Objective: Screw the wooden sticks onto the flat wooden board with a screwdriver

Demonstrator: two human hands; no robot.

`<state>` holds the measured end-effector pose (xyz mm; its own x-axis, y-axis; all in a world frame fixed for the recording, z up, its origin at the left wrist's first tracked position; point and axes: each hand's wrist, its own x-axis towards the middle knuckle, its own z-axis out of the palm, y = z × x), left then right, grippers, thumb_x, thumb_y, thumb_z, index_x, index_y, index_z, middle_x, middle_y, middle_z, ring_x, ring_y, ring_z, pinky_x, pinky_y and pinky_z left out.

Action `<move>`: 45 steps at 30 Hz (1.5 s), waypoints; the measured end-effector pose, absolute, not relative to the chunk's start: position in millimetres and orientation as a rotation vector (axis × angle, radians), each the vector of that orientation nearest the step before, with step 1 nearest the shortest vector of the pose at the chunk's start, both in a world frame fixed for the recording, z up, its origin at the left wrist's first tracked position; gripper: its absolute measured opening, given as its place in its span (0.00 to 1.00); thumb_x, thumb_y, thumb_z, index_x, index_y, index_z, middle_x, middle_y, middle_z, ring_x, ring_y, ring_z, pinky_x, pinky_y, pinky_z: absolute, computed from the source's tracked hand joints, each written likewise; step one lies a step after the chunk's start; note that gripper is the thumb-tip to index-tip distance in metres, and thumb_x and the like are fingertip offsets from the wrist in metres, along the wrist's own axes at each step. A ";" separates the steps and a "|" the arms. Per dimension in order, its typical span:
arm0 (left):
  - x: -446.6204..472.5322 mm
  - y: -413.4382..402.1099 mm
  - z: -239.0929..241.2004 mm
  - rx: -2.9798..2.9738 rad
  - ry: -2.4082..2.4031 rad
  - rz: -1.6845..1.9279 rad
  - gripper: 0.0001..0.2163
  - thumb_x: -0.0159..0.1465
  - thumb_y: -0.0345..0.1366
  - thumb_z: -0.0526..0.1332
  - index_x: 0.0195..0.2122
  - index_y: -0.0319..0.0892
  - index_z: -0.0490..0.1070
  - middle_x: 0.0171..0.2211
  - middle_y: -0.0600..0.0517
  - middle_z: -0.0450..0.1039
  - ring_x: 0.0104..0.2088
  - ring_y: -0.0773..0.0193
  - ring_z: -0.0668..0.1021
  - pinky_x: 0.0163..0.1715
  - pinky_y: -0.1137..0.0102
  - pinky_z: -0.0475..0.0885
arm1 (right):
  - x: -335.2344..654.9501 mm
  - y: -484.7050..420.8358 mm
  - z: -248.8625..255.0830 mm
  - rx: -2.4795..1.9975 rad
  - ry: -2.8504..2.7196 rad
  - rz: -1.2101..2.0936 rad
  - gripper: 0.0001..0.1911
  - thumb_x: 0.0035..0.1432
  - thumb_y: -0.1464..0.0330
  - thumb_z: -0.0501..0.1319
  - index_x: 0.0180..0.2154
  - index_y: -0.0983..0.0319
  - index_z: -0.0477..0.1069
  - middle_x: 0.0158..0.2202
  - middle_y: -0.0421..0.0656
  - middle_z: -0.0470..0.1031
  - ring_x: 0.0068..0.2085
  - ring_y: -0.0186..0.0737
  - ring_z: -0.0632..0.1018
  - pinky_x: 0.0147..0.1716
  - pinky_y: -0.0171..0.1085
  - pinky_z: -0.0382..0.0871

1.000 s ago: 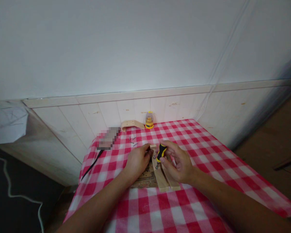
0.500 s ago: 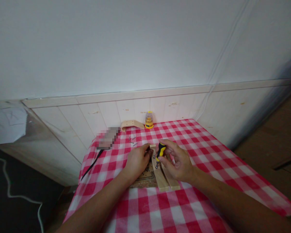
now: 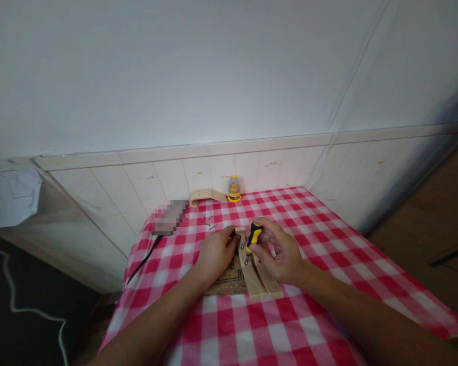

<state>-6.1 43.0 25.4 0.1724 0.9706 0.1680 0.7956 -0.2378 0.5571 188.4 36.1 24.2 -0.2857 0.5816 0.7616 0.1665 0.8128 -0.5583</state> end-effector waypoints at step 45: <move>-5.8 43.4 25.7 2.103 1.677 0.690 0.12 0.72 0.38 0.56 0.50 0.46 0.76 0.40 0.47 0.84 0.39 0.55 0.84 0.33 0.69 0.68 | 185.3 49.3 23.6 -0.694 -1.810 0.326 0.29 0.67 0.71 0.64 0.66 0.52 0.64 0.54 0.46 0.81 0.48 0.44 0.85 0.51 0.45 0.82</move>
<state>-5.8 43.4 25.7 0.1751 0.9733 0.1484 0.7961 -0.2287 0.5602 185.3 49.3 23.6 -0.2119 0.6036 0.7686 0.2971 0.7890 -0.5377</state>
